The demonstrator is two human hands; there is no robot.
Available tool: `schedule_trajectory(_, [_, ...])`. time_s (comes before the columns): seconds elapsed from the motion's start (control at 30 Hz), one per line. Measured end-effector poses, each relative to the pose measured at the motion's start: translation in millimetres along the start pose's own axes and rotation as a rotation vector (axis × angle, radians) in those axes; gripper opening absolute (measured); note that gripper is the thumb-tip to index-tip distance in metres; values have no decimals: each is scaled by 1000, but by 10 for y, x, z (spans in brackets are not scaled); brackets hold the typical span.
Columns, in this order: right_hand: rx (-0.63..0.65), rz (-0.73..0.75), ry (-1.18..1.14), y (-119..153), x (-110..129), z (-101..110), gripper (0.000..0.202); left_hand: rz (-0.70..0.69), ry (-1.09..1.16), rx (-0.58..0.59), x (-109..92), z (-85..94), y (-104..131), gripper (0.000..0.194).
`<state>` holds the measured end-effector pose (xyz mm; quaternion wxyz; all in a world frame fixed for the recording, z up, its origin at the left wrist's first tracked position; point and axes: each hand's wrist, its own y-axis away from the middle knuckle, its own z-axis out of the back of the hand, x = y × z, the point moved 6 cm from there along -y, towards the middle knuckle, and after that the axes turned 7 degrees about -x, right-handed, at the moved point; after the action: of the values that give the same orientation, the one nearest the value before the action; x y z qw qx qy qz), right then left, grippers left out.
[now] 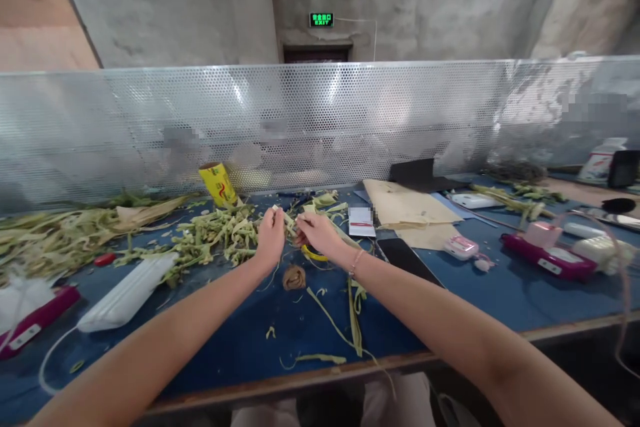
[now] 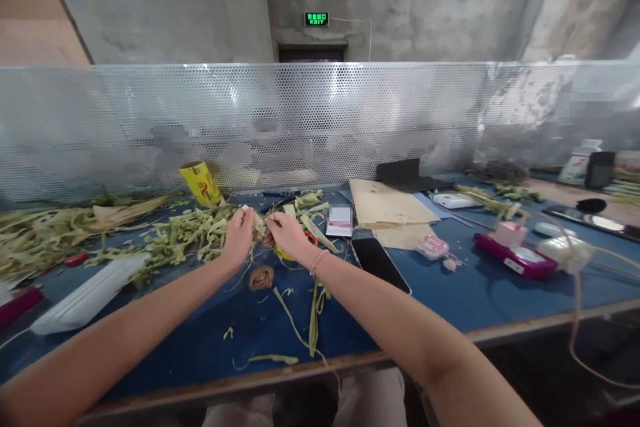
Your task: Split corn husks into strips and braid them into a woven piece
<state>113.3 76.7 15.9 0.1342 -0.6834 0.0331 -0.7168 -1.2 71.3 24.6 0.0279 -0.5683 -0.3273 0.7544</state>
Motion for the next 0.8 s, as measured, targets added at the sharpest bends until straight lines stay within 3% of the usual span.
schedule_trajectory(0.1, [37, 51, 131, 75, -60, 27, 22, 166, 80, 123, 135, -80, 146, 32])
schedule_trajectory(0.17, [27, 120, 194, 113, -94, 50, 21, 201, 12, 166, 181, -90, 217, 31])
schedule_trajectory(0.33, [28, 198, 231, 188, -186, 75, 17, 133, -85, 196, 207, -78, 239, 32])
schedule_trajectory(0.53, [-61, 374, 562, 251, -109, 142, 17, 134, -122, 240, 257, -102, 286, 32])
schedule_trajectory(0.8, [14, 247, 372, 268, -197, 114, 19, -59, -293, 205, 113, -77, 260, 31])
